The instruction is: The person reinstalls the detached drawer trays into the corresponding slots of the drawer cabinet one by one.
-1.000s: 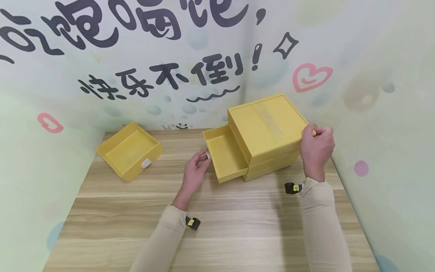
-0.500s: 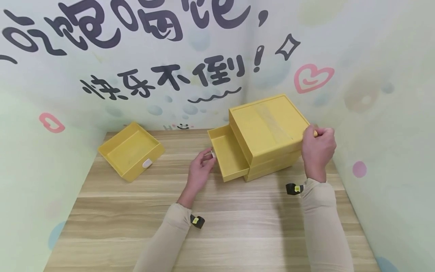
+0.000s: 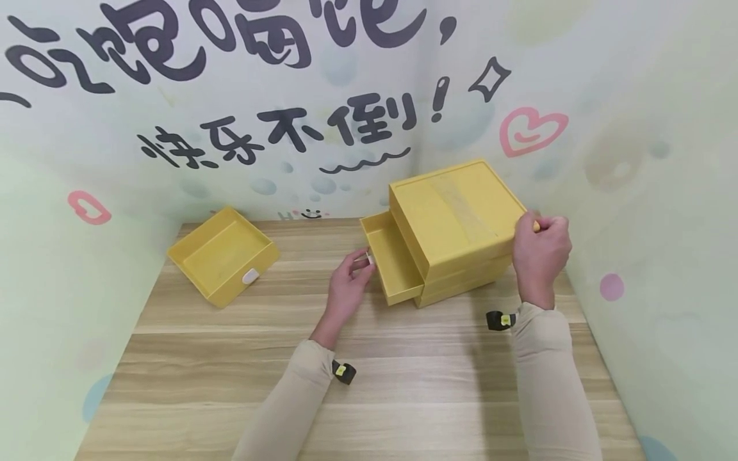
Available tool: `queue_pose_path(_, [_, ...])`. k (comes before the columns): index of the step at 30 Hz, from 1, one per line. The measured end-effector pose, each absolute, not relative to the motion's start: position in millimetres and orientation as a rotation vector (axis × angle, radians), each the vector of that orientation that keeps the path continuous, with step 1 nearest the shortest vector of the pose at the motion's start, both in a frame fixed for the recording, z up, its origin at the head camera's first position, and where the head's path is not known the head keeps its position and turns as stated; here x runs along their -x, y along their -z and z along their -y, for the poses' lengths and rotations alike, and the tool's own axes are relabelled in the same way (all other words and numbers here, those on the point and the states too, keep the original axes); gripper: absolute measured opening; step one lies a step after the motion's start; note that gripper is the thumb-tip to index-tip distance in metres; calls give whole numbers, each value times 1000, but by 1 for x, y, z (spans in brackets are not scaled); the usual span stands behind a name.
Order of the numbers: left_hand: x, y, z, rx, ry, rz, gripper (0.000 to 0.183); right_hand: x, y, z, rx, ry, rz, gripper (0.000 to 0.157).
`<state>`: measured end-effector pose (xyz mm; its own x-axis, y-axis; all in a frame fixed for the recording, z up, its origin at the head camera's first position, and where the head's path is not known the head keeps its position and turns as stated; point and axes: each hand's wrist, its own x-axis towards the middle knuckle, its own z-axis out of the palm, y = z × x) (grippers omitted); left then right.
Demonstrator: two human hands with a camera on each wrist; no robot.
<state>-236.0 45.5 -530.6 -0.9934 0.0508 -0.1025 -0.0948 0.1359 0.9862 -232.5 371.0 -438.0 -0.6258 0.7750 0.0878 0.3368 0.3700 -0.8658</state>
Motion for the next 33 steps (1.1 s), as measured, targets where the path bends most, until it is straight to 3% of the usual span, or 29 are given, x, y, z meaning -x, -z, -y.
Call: queue_pose_path(33, [248, 531, -79, 34, -2041, -2208, 39, 230, 437, -373, 961, -1194, 2172, 11])
